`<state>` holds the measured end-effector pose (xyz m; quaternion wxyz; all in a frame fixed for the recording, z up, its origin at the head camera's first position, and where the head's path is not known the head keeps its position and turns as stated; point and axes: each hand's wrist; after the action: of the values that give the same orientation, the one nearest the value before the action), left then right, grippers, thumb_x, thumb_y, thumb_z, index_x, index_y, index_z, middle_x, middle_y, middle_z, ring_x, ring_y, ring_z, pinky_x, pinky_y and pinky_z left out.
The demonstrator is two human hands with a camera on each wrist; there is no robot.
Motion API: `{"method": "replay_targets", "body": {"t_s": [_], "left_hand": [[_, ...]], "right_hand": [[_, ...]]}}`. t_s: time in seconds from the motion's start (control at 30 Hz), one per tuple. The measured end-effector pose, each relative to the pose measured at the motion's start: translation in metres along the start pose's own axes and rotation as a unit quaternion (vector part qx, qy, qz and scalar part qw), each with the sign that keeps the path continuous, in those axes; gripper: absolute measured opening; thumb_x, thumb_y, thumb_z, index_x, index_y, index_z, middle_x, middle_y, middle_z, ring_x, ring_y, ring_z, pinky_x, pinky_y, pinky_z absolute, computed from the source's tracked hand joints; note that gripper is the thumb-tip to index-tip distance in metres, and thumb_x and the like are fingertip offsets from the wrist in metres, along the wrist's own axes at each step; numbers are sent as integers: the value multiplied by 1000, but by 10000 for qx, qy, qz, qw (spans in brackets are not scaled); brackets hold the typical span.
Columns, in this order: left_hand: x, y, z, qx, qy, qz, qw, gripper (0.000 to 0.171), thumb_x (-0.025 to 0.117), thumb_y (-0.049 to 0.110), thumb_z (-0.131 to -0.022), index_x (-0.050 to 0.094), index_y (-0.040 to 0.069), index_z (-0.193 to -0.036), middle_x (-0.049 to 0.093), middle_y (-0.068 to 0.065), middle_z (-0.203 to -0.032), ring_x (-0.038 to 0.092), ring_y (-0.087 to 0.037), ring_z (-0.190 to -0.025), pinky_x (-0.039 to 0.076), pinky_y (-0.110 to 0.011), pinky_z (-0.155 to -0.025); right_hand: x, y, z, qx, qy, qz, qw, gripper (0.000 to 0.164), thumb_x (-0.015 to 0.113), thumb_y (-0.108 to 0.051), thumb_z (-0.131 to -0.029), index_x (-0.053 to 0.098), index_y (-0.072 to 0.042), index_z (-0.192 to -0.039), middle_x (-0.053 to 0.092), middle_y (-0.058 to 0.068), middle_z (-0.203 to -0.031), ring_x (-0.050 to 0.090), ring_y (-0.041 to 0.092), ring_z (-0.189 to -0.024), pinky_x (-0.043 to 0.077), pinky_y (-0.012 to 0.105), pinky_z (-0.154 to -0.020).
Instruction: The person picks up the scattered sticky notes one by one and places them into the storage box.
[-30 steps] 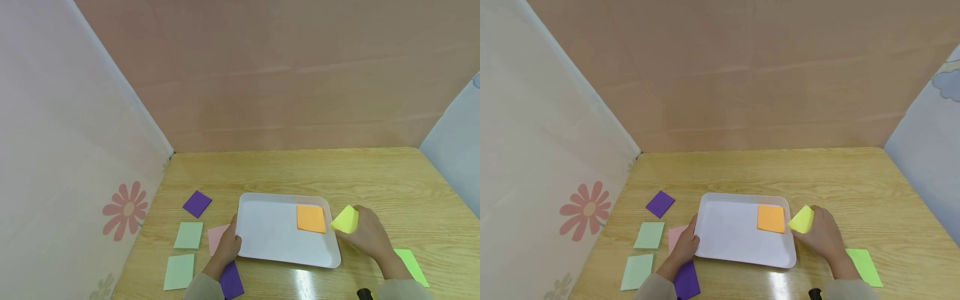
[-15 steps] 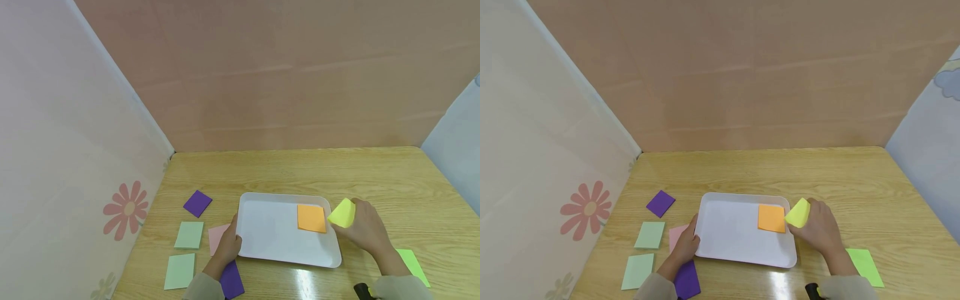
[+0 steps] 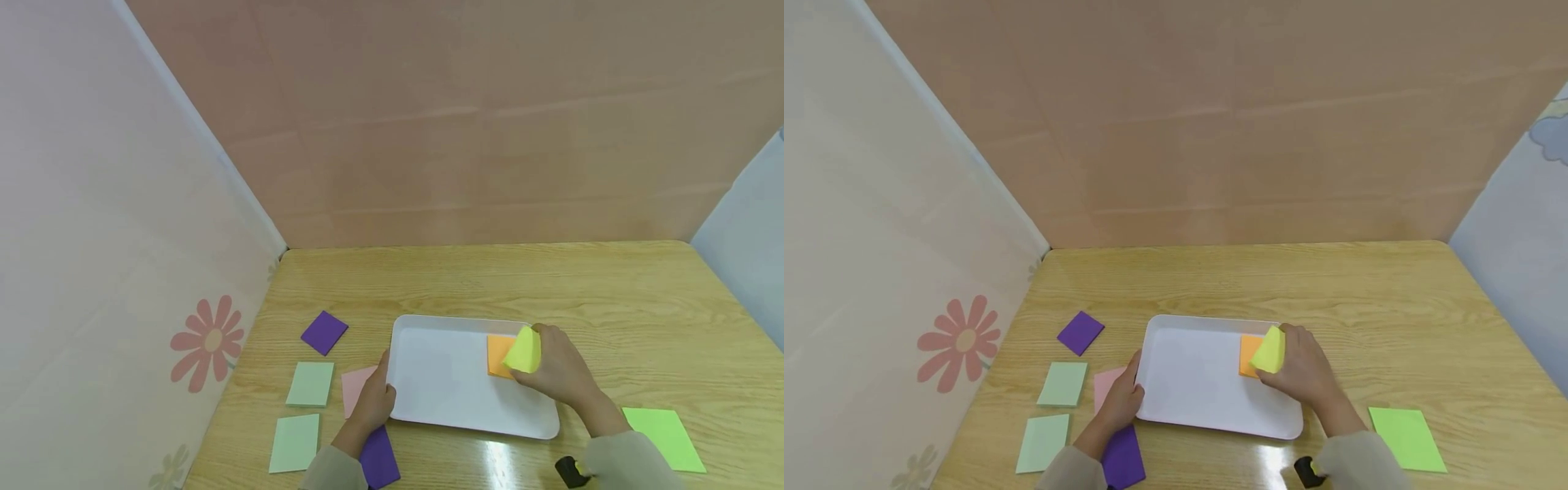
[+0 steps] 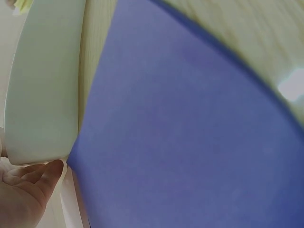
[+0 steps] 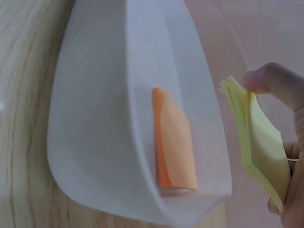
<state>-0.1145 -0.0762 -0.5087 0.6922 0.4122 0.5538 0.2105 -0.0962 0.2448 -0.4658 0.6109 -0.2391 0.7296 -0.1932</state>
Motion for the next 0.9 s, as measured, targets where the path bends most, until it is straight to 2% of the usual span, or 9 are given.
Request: {"method": "replay_targets", "body": {"t_s": [0.17,0.27,0.43,0.57,0.67,0.9], "left_hand": [[-1,1,0,-48,-67,98,9999,67,33,-9,-83,13,2,-146,38,-17,-141,40,-29,-125,35,-47,-100],[-1,1,-1,-49,-42,23,10000,67,34,-8,-83,14,2,-146,40,-17,-139,42,-28,-124,37,-47,-99],[-1,0,0,-26,-5,-20,10000,66,35,-7,-84,15,3,-146,42,-18,-138,45,-28,-121,39,-46,-97],[0,-1,1,35,3,-44,10000,66,35,-8,-83,15,2,-145,43,-19,-137,45,-29,-121,39,-46,-97],[1,-2,1,57,-9,-34,10000,66,34,-8,-83,15,2,-145,41,-19,-138,44,-30,-122,38,-47,-98],[1,-3,0,-21,-43,-44,10000,66,34,-8,-83,14,1,-145,38,-18,-141,40,-31,-125,35,-48,-100]], "right_hand": [[11,1,-3,-197,-219,232,9993,64,81,-29,-53,53,3,-100,49,4,-75,41,15,-65,34,25,-52],[17,1,-5,-254,-330,227,9989,61,82,-30,-52,53,1,-97,48,1,-72,40,14,-63,34,24,-52],[26,3,-9,-589,-325,342,9971,62,80,-29,-51,52,2,-96,47,-1,-76,38,11,-64,34,23,-54],[32,6,-14,-816,-336,331,9956,49,78,-26,-50,51,-3,-84,46,-2,-71,38,10,-63,35,22,-54],[36,9,-17,-900,-380,435,9943,46,77,-26,-50,49,-6,-81,44,-3,-70,39,11,-66,36,23,-57],[46,16,-18,-974,-610,725,9907,50,75,-30,-52,49,-5,-87,44,-2,-76,39,13,-71,36,28,-64]]}}
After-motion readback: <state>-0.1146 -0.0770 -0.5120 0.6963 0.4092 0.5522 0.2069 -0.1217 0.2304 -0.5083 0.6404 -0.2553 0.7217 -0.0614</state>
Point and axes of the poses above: each hand's wrist, its own z-axis away from the middle knuckle, its own x-axis out of the palm, y = z × x
